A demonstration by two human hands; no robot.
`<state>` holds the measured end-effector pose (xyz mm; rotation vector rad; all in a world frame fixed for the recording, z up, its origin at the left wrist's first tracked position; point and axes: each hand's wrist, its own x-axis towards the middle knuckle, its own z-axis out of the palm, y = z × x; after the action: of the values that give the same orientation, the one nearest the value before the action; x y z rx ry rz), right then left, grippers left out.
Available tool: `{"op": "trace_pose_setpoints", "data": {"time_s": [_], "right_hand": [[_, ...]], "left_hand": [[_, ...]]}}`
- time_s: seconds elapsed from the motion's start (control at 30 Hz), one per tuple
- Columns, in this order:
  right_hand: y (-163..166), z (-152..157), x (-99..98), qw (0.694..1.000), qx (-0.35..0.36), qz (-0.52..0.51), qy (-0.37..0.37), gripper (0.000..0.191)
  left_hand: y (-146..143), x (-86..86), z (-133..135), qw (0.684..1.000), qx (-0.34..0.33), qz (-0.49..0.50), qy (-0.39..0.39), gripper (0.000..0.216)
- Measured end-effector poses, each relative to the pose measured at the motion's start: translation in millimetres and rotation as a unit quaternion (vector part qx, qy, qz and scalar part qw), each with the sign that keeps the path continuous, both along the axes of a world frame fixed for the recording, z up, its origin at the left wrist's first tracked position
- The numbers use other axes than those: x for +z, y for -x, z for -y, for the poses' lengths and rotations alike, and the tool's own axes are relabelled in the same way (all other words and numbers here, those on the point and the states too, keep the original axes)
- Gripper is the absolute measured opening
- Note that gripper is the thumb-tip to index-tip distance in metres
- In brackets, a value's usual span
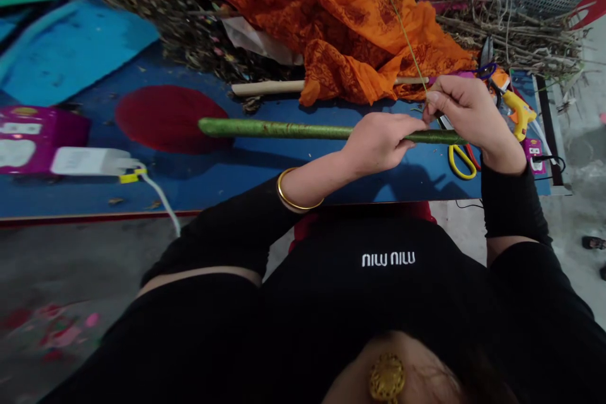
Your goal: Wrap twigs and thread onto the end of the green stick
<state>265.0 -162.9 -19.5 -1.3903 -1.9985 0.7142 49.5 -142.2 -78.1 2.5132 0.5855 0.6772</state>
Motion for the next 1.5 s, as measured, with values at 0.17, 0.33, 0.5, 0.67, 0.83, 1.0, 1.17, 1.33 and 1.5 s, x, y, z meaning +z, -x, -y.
{"op": "trace_pose_setpoints", "data": {"time_s": [0.17,0.33,0.5,0.67,0.83,1.0,1.17,1.33,1.5], "right_hand": [[1,8,-6.2,0.998,-0.032,-0.054,-0.011,0.047],[3,30,0.2,0.982,-0.118,-0.150,0.002,0.048],[-9,61,9.9,0.980,-0.113,-0.157,0.052,0.041],[-45,78,7.4,0.978,-0.079,-0.153,0.122,0.026],[-92,59,-3.3,0.977,-0.042,-0.157,0.139,0.027],[-84,18,-11.6,0.971,-0.153,-0.181,-0.042,0.029],[-63,-1,-15.2,0.956,-0.131,-0.250,0.075,0.040],[-81,27,-12.2,0.947,-0.161,-0.279,0.010,0.026],[-103,55,5.6,0.974,-0.154,-0.111,0.122,0.014]], "left_hand": [[-2,-0.9,4,0.999,0.024,-0.007,0.029,0.039],[-4,-0.2,7,0.996,0.056,-0.026,0.057,0.041],[-6,1.8,0,0.996,0.059,-0.020,0.071,0.038],[-7,5.4,-12,0.995,0.062,-0.002,0.084,0.035],[-8,10.2,-19,0.992,0.048,-0.025,0.118,0.031],[-7,9.5,-17,0.993,0.043,-0.025,0.110,0.032],[-2,4.5,-12,0.996,0.078,-0.008,0.045,0.036],[2,1.8,-18,0.991,0.130,0.017,-0.014,0.039],[1,-1.6,-15,0.993,0.111,0.024,-0.036,0.037]]}}
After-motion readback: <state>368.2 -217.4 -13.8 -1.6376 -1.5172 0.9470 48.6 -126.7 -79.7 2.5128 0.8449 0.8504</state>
